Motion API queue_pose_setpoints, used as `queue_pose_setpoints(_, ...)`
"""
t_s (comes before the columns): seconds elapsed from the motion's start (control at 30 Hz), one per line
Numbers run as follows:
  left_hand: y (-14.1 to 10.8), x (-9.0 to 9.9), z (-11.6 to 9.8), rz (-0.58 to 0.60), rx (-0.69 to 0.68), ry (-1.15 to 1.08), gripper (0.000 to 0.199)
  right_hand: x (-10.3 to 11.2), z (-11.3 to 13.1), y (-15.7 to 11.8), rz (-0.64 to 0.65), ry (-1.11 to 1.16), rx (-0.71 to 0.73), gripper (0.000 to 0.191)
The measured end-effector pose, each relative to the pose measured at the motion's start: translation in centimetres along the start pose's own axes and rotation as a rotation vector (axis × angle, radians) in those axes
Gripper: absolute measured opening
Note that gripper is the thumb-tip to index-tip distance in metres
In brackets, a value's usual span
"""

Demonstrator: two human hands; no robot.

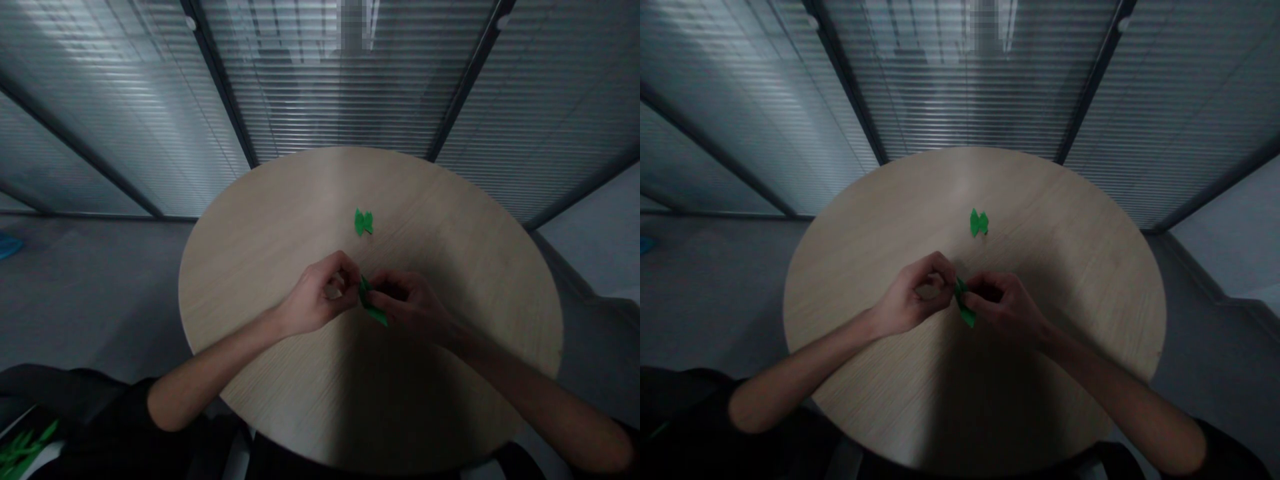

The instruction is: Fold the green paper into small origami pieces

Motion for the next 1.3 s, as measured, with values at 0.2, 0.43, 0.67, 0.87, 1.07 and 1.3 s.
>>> queue_pose_setpoints(0.2, -0.1, -0.1, -0.7, -0.002, -0.096, 0.080, 0.010, 0.3, -0.4, 0.0, -0.039, -0.015, 0.009, 0.024)
queue_pose_setpoints(0.43, -0.5, 0.2, -1.7, -0.021, -0.229, 0.202, 0.005, 1.0, 0.0, -0.2, -0.145, -0.081, 0.008, 0.023)
queue_pose_setpoints(0.67, -0.6, 0.4, -2.4, -0.055, -0.274, 0.233, 0.006, 1.0, 0.7, -0.3, -0.163, -0.103, 0.040, 0.021)
queue_pose_setpoints(0.87, -0.7, 0.0, -2.0, -0.040, -0.261, 0.223, 0.009, 1.0, 0.7, -0.3, -0.174, -0.114, 0.041, 0.021)
queue_pose_setpoints(1.07, -0.6, -0.1, -1.9, -0.024, -0.249, 0.225, 0.009, 1.0, 0.6, -0.4, -0.199, -0.116, 0.049, 0.021)
queue_pose_setpoints(1.3, -0.6, 0.2, -2.4, -0.054, -0.286, 0.229, 0.010, 1.2, 0.7, -0.5, -0.229, -0.147, 0.076, 0.020)
Point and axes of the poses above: each hand's wrist, its own y-axis towards the middle knuckle, its own x-axis out of the back of the hand, z = x × y, the point moved 8 cm from there along y, towards the middle knuckle, and after that the axes turned 13 degrees about z, right-handed, at the moved point
